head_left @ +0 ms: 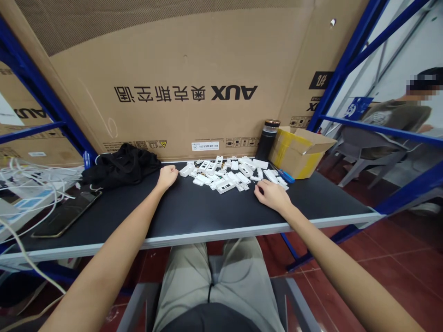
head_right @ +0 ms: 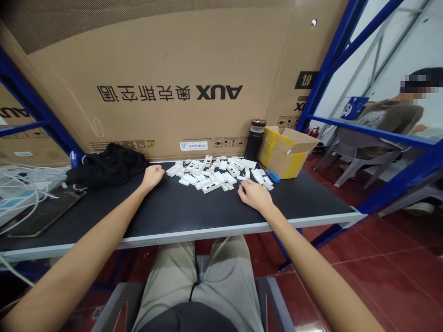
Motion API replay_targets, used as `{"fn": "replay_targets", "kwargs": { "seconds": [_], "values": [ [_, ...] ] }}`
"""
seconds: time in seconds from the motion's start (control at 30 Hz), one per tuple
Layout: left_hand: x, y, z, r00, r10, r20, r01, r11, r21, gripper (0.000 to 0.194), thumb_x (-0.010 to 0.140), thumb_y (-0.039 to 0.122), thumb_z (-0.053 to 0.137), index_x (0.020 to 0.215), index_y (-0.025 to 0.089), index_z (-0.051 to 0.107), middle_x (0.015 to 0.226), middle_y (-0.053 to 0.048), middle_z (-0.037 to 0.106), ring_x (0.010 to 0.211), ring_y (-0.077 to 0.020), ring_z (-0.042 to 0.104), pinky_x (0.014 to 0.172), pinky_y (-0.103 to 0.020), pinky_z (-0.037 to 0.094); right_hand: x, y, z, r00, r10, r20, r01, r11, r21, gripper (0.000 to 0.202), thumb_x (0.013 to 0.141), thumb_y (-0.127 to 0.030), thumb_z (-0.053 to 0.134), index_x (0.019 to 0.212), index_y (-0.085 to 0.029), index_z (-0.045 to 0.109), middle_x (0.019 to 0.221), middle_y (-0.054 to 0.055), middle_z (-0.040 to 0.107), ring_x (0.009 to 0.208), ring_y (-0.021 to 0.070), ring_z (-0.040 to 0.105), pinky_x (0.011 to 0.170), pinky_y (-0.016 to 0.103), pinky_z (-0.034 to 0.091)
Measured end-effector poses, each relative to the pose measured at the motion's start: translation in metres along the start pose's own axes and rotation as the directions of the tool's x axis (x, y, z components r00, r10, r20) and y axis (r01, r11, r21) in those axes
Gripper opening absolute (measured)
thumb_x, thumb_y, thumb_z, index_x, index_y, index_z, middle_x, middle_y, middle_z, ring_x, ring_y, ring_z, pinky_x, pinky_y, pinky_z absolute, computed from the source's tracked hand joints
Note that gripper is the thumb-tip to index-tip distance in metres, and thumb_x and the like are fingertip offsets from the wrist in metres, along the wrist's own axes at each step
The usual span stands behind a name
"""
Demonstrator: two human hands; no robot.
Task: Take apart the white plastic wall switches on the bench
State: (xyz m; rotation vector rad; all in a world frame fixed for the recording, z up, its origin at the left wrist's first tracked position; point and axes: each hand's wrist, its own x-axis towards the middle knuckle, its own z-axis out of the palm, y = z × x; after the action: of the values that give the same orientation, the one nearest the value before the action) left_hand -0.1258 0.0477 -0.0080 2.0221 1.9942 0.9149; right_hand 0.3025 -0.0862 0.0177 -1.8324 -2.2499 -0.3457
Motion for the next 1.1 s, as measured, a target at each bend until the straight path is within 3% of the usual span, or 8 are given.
{"fn": "replay_targets", "kwargs": {
  "seconds": [0.17,0.3,0.47,0.6,0.73,0.9,1.0,1.1],
  "values": [
    [-0.002,0.003,-0.002,1.000,0.001,0.006,-0.001,0.999,0.032,0.033,0.097,0.038,0.062,0.118,0.013,0.063,0.116,-0.007,0.066,0.099,-0.0223,0.066,0.084,-0.039,0.059,0.000,-0.002,-0.001,1.000,-0.019,0.016,0.019,1.000,-0.012,0.034,0.101,-0.033,0.039,0.091,-0.017,0.067,0.101,0.009,0.071,0.082,0.0189,0.066,0.065,0.028,0.038],
    [-0.002,0.004,-0.002,1.000,0.015,0.019,-0.016,0.998,0.061,0.032,0.097,0.038,0.062,0.117,0.012,0.064,0.114,-0.007,0.066,0.097,-0.0213,0.067,0.082,-0.038,0.059,0.000,-0.003,-0.002,0.998,-0.022,0.055,0.024,0.999,-0.032,0.033,0.103,-0.031,0.039,0.095,-0.016,0.067,0.103,0.009,0.070,0.086,0.0187,0.067,0.070,0.029,0.045],
    [-0.003,0.006,-0.001,0.997,0.043,0.062,-0.049,0.995,0.092,0.033,0.097,0.038,0.062,0.118,0.012,0.063,0.115,-0.007,0.066,0.099,-0.0222,0.066,0.084,-0.039,0.059,0.000,-0.003,-0.004,0.981,-0.045,0.186,0.057,0.997,-0.060,0.030,0.099,-0.038,0.060,0.117,-0.015,0.064,0.113,0.007,0.067,0.095,0.0192,0.067,0.083,0.039,0.057],
    [-0.007,0.009,0.001,0.990,0.078,0.121,-0.093,0.988,0.122,0.031,0.098,0.037,0.061,0.117,0.013,0.063,0.112,-0.008,0.067,0.095,-0.0194,0.067,0.083,-0.038,0.059,0.000,-0.004,-0.006,0.962,-0.038,0.269,0.064,0.994,-0.089,0.033,0.098,-0.038,0.062,0.123,-0.016,0.062,0.120,0.009,0.066,0.100,0.0208,0.067,0.086,0.042,0.058],
    [-0.010,0.012,0.002,0.984,0.090,0.151,-0.115,0.979,0.168,0.029,0.098,0.037,0.061,0.114,0.013,0.064,0.108,-0.007,0.067,0.092,-0.0179,0.067,0.082,-0.037,0.059,0.000,-0.010,-0.009,0.959,-0.021,0.284,0.055,0.993,-0.109,0.028,0.099,-0.039,0.058,0.108,-0.015,0.067,0.103,0.006,0.070,0.091,0.0189,0.068,0.083,0.040,0.057],
    [-0.013,0.014,0.001,0.982,0.140,0.129,-0.167,0.960,0.225,0.027,0.099,0.038,0.060,0.105,0.013,0.065,0.096,-0.004,0.067,0.081,-0.0146,0.066,0.074,-0.032,0.058,0.000,-0.017,-0.014,0.970,-0.017,0.243,0.042,0.994,-0.098,0.032,0.098,-0.031,0.046,0.083,-0.017,0.070,0.086,0.008,0.075,0.083,0.0228,0.072,0.071,0.030,0.047],
    [-0.019,0.018,-0.002,0.967,0.241,0.088,-0.255,0.937,0.238,0.027,0.099,0.039,0.060,0.092,0.013,0.064,0.079,0.000,0.063,0.066,-0.0106,0.060,0.064,-0.026,0.054,0.000,-0.022,-0.015,0.976,0.016,0.215,0.006,0.995,-0.099,0.029,0.095,-0.031,0.047,0.080,-0.019,0.069,0.084,0.008,0.076,0.081,0.0231,0.073,0.066,0.028,0.043],
    [-0.031,0.028,-0.001,0.912,0.410,0.019,-0.403,0.886,0.230,0.032,0.099,0.033,0.057,0.073,0.014,0.057,0.061,0.005,0.051,0.052,-0.0084,0.047,0.055,-0.023,0.044,-0.003,-0.034,-0.013,0.980,0.101,0.170,-0.080,0.988,-0.129,0.029,0.096,-0.029,0.046,0.081,-0.017,0.068,0.080,0.010,0.076,0.074,0.0243,0.074,0.061,0.028,0.040]
  ]
}}
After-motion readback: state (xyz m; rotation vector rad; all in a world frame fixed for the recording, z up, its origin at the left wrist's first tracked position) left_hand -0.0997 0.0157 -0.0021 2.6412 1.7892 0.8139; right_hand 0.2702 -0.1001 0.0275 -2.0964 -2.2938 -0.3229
